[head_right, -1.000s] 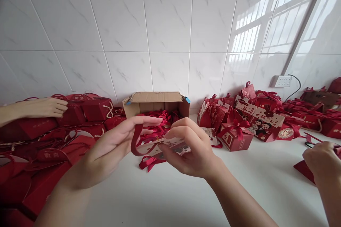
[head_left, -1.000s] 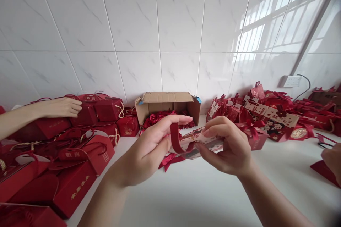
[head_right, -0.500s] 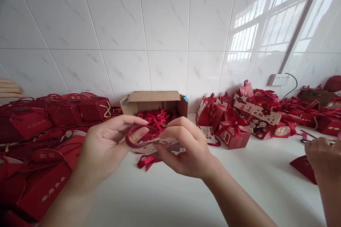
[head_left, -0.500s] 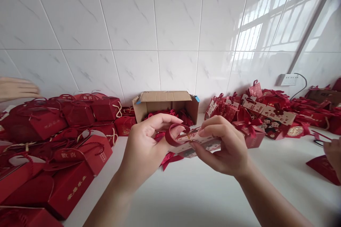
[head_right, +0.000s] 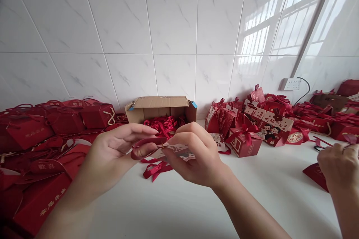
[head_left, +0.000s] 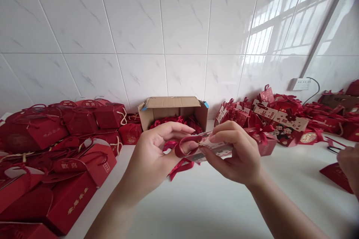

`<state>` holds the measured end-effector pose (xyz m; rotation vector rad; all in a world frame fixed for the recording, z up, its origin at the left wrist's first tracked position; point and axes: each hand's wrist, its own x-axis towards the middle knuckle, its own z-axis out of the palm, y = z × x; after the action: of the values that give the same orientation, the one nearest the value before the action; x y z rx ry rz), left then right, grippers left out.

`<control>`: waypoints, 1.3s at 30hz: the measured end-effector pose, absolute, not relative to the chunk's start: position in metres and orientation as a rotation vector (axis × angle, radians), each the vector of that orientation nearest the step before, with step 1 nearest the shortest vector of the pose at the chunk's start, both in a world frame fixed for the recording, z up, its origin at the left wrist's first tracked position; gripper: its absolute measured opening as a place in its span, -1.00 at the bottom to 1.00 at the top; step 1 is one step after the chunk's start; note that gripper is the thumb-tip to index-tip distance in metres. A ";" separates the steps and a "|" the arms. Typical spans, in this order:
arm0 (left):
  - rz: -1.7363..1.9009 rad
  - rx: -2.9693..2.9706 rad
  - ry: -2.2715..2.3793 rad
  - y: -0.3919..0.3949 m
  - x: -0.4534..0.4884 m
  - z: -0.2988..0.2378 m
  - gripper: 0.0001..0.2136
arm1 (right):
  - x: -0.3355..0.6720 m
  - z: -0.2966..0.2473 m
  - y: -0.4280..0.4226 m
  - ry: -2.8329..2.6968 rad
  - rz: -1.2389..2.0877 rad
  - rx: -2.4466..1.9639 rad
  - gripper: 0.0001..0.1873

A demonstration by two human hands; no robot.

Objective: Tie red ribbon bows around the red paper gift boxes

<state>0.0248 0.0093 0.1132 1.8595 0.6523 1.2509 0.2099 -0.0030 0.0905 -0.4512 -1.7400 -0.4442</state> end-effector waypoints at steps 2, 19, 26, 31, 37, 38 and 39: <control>1.188 1.848 0.654 0.010 0.025 0.114 -0.89 | 0.210 0.090 -0.003 -1.743 -0.448 -0.444 -0.69; 1.013 1.783 0.516 0.007 0.026 0.118 -0.84 | 0.212 0.087 -0.003 -1.662 -0.530 -0.321 -0.64; 1.327 1.882 0.450 0.011 0.035 0.107 -0.88 | 0.210 0.082 -0.004 -1.621 -0.510 -0.324 -0.65; 1.399 2.026 0.315 0.015 0.033 0.105 -0.85 | 0.211 0.085 -0.005 -1.698 -0.441 -0.344 -0.64; 1.419 2.070 0.241 0.017 0.032 0.105 -0.80 | 0.210 0.085 -0.004 -1.720 -0.444 -0.328 -0.66; 1.432 2.085 0.230 0.017 0.032 0.105 -0.80 | 0.210 0.085 -0.004 -1.718 -0.448 -0.329 -0.66; 1.449 2.103 0.219 0.018 0.032 0.104 -0.79 | 0.210 0.084 -0.003 -1.715 -0.455 -0.330 -0.66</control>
<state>0.0323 0.0182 0.1044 2.1034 0.2188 1.4486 0.2099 -0.0030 0.0842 -0.3304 -1.7150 -0.4547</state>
